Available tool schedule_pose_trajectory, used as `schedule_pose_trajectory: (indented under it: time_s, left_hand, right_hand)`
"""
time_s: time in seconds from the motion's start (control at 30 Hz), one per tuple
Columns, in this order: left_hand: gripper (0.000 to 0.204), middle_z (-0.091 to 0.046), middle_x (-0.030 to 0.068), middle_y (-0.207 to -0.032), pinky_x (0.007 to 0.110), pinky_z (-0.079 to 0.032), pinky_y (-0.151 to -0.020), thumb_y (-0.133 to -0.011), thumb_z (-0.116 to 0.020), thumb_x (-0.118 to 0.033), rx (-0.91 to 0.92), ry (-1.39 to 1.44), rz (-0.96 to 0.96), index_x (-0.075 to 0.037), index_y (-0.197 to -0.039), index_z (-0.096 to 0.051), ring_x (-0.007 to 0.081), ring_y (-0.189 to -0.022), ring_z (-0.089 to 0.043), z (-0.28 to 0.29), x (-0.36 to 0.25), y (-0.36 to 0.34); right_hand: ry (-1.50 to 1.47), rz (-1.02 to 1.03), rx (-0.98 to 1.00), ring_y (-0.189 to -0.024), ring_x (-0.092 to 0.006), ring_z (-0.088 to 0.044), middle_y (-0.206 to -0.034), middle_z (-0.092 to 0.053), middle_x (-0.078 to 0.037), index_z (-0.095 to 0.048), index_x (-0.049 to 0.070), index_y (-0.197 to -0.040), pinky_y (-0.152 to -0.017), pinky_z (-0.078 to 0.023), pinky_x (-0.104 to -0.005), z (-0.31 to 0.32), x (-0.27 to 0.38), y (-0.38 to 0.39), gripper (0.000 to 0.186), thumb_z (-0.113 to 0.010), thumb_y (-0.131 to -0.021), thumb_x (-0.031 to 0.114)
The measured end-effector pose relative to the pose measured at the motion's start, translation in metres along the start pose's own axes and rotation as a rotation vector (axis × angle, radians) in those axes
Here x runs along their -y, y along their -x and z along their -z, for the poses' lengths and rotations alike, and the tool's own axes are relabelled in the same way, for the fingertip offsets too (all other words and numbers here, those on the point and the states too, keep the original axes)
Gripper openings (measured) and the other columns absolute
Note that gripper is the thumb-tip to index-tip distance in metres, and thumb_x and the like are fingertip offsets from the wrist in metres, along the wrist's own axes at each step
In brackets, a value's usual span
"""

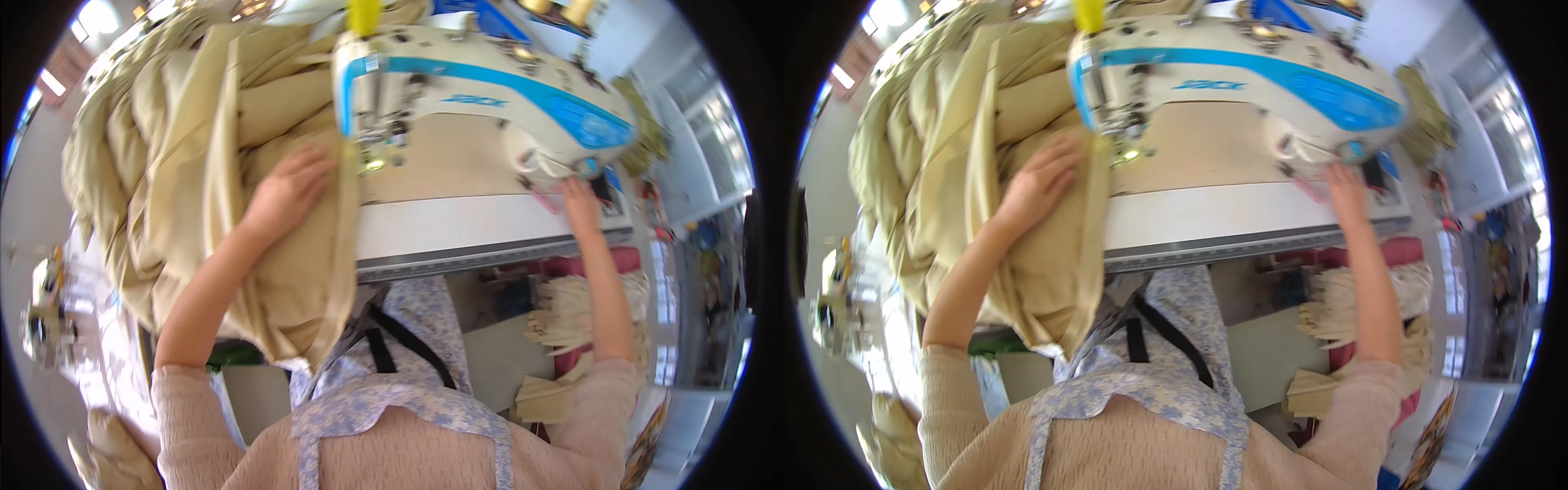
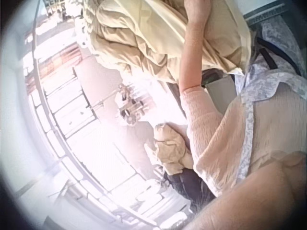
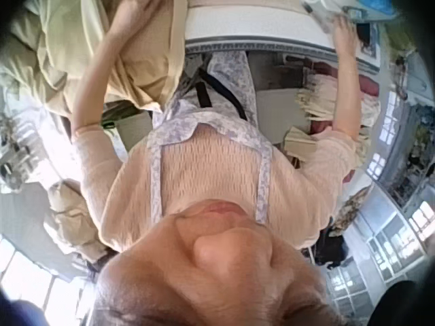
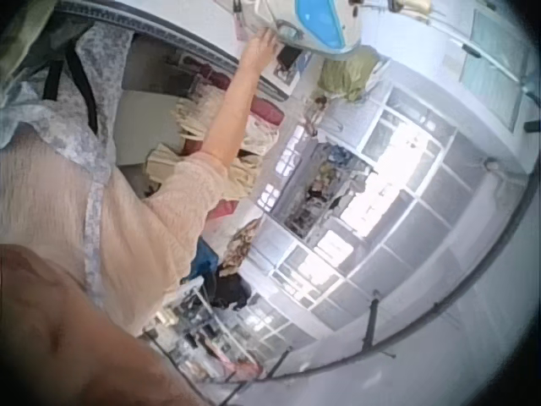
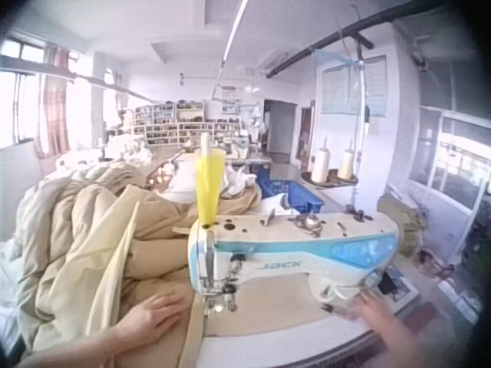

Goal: The person aligns a zipper to a beige fabric panel and sews it using a sewing machine. They repeatedly adjust the fabric and zipper, guide them under the needle, and trim excess thread with scissors.

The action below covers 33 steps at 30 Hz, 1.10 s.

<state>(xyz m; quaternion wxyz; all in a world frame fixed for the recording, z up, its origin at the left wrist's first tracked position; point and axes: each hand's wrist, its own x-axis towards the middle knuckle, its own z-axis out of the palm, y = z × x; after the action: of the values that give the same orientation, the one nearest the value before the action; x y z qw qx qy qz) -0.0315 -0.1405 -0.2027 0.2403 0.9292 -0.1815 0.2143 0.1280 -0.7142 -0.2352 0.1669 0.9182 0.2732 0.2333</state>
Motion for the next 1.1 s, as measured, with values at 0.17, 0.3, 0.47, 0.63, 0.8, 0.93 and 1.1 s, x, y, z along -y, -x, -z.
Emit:
schedule_pose_trajectory:
  time_s: [0.17, 0.3, 0.47, 0.63, 0.8, 0.93, 1.1]
  left_hand:
    - [0.046, -0.049, 0.01, -0.152, 0.052, -0.034, -0.117, -0.097, -0.064, -0.029, 0.21, -0.095, -0.03, -0.016, -0.14, -0.058, 0.0335, -0.144, -0.039, -0.005, -0.025, 0.034]
    - [0.052, -0.045, 0.0108, -0.155, 0.06, -0.028, -0.117, -0.095, -0.064, -0.043, 0.197, -0.12, 0.1, -0.017, -0.14, -0.059, 0.0323, -0.145, -0.037, -0.019, 0.01, 0.019]
    - [0.03, -0.059, 0.0052, -0.131, 0.045, -0.042, -0.106, -0.091, -0.07, -0.022, 0.026, -0.164, -0.196, -0.014, -0.12, -0.067, 0.0294, -0.126, -0.052, -0.029, 0.02, 0.01]
    - [0.019, -0.063, 0.0015, -0.105, 0.042, -0.052, -0.088, -0.087, -0.073, -0.02, 0.153, -0.035, -0.248, -0.012, -0.104, -0.07, 0.0238, -0.103, -0.061, -0.017, 0.006, 0.005]
    - [0.061, -0.059, 0.0064, -0.133, 0.049, -0.045, -0.106, -0.084, -0.074, -0.049, 0.266, -0.099, -0.071, -0.01, -0.13, -0.062, 0.0289, -0.125, -0.056, -0.007, -0.018, 0.028]
    - [0.091, -0.048, 0.0099, -0.152, 0.059, -0.024, -0.121, -0.081, -0.068, -0.066, 0.287, -0.162, -0.046, -0.008, -0.148, -0.048, 0.0304, -0.144, -0.041, -0.007, -0.026, 0.045]
    - [0.1, -0.041, 0.011, -0.158, 0.068, -0.017, -0.119, -0.078, -0.07, -0.068, 0.35, -0.178, -0.04, -0.004, -0.15, -0.043, 0.0304, -0.149, -0.033, -0.006, -0.027, 0.047]
  right_hand:
    - [0.038, 0.08, 0.098, -0.094, -0.029, -0.067, -0.1, -0.064, -0.013, -0.06, 0.008, -0.105, -0.078, -0.055, -0.0393, -0.004, -0.015, -0.005, 0.012, -0.056, -0.094, 0.013]
    - [-0.189, -0.093, 0.014, -0.085, -0.0265, -0.068, -0.096, -0.064, -0.012, -0.06, 0.007, -0.115, -0.075, -0.055, -0.0377, 0.0, -0.009, 0.01, 0.019, -0.055, -0.098, 0.01]
    - [-1.239, -0.571, 0.125, -0.086, -0.0167, -0.064, -0.095, -0.062, -0.005, -0.057, 0.004, -0.126, -0.077, -0.054, -0.032, 0.046, 0.026, 0.028, 0.026, -0.055, -0.101, 0.008]
    - [-2.181, -0.694, 0.048, -0.097, -0.0168, -0.062, -0.104, -0.06, -0.006, -0.052, -0.001, -0.13, -0.089, -0.056, -0.0311, 0.121, 0.117, 0.027, 0.03, -0.055, -0.101, 0.007]
    - [-2.142, -0.427, -0.022, -0.078, -0.0183, -0.068, -0.091, -0.062, -0.009, -0.057, -0.002, -0.117, -0.075, -0.06, -0.033, 0.16, 0.228, -0.008, 0.024, -0.045, -0.109, 0.016]
    - [-2.118, -0.29, 0.032, -0.07, -0.0175, -0.067, -0.082, -0.068, -0.01, -0.062, -0.004, -0.107, -0.07, -0.057, -0.0289, 0.176, 0.287, -0.029, 0.027, -0.047, -0.109, 0.019]
    - [-2.074, -0.185, 0.036, -0.075, -0.012, -0.063, -0.086, -0.066, -0.008, -0.064, -0.003, -0.104, -0.072, -0.054, -0.026, 0.17, 0.325, -0.053, 0.023, -0.053, -0.107, 0.017]
